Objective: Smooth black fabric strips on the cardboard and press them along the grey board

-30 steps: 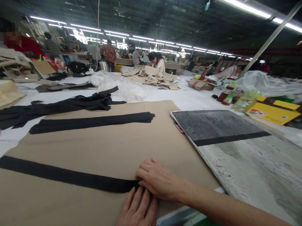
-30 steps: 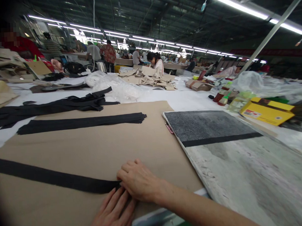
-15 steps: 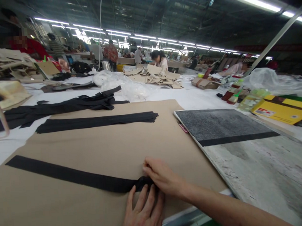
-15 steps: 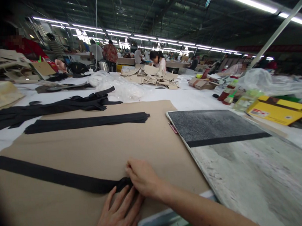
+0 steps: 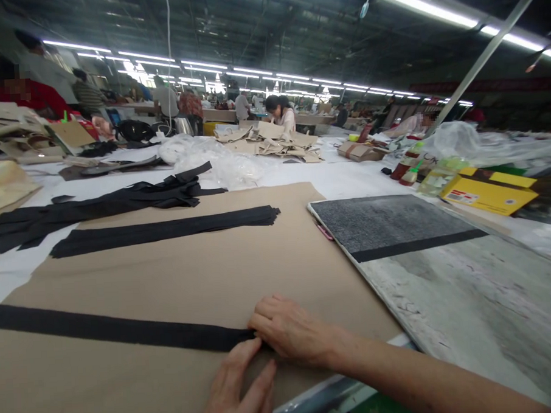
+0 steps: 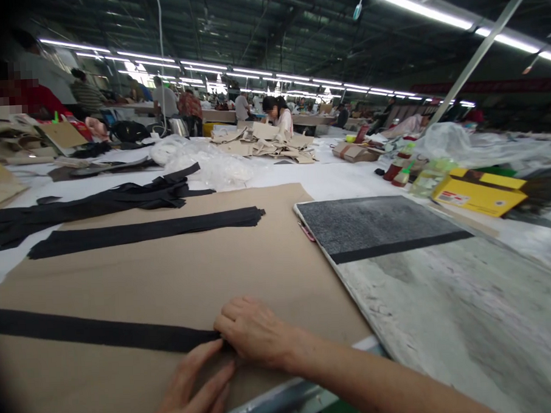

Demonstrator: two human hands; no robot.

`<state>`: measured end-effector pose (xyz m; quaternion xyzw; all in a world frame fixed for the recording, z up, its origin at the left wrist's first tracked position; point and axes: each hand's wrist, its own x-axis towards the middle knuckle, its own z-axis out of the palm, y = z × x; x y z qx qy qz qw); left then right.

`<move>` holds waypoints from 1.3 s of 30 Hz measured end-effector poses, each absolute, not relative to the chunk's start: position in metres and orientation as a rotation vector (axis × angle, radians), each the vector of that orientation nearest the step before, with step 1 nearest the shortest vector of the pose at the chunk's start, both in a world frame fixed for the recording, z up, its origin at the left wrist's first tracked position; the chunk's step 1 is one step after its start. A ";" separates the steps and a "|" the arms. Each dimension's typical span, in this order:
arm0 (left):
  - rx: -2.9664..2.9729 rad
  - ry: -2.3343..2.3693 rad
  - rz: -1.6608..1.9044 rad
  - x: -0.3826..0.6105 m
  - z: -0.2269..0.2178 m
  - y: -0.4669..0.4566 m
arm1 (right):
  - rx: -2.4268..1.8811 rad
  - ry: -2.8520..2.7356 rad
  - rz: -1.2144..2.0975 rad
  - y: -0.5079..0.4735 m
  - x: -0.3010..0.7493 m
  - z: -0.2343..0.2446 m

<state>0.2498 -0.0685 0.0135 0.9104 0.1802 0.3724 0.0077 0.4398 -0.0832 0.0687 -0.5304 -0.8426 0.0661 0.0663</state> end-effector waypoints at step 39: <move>3.330 0.300 0.481 0.225 0.020 -0.001 | -1.404 -2.623 -0.329 -0.118 0.481 0.052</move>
